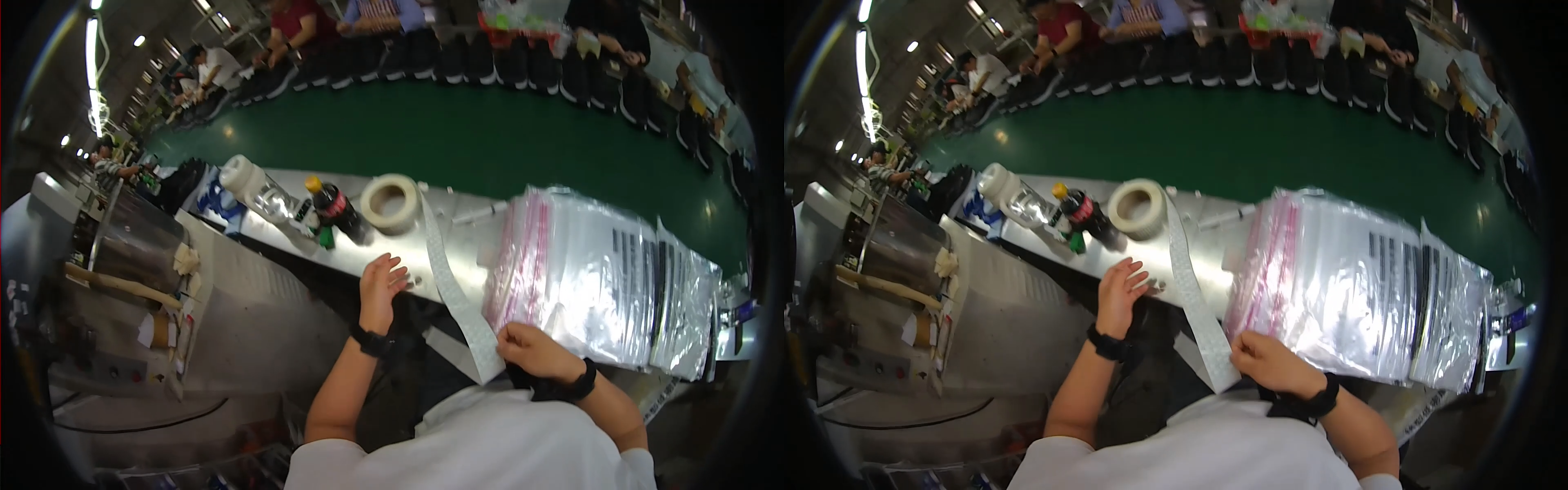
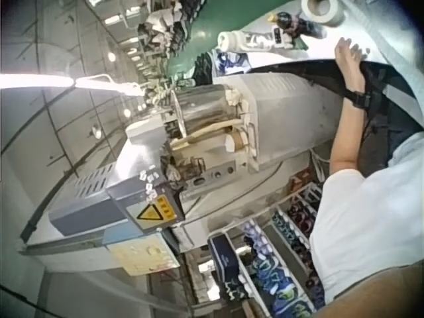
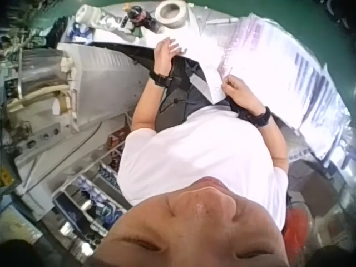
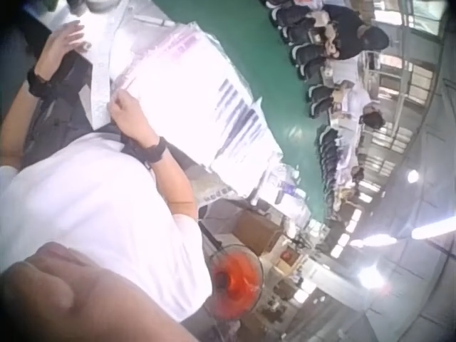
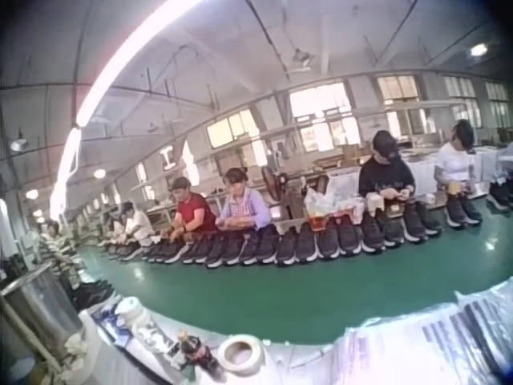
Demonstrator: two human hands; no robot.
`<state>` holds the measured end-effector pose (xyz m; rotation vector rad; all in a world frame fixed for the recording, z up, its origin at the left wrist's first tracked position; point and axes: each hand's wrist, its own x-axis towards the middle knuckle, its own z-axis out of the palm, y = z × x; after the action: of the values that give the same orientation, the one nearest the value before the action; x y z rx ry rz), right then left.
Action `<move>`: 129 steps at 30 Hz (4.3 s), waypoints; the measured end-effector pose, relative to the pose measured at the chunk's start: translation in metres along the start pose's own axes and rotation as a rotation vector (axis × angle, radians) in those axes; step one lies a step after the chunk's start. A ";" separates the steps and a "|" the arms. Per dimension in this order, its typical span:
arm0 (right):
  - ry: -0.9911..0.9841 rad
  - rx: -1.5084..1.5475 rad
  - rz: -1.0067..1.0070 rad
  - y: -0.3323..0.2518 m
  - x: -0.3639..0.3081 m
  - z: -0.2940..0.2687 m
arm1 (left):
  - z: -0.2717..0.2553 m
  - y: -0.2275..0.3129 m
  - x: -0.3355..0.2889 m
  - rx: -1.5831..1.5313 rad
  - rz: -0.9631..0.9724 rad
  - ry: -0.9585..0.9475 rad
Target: The recorder is placing small shoe-related components into plastic bags at a manufacturing workstation.
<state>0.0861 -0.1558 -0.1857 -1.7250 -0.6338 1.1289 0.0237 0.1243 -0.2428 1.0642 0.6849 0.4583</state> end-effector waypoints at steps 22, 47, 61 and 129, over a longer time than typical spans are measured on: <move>0.017 0.322 -0.161 0.009 0.010 0.020 | 0.052 -0.027 -0.147 0.220 -0.182 -0.401; 1.230 -0.751 -0.275 0.027 -0.006 -0.041 | 0.153 -0.060 -0.060 -0.401 -0.364 -0.797; 1.207 -0.868 -0.271 0.031 -0.009 -0.037 | 0.148 -0.079 -0.043 -0.243 -0.450 -0.748; -0.188 0.225 -0.178 -0.008 0.038 0.000 | 0.058 0.011 -0.053 -0.120 -0.209 -0.290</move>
<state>0.1032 -0.1221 -0.1934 -1.3557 -0.7311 1.1956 0.0268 0.0576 -0.1993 0.9115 0.4978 0.1574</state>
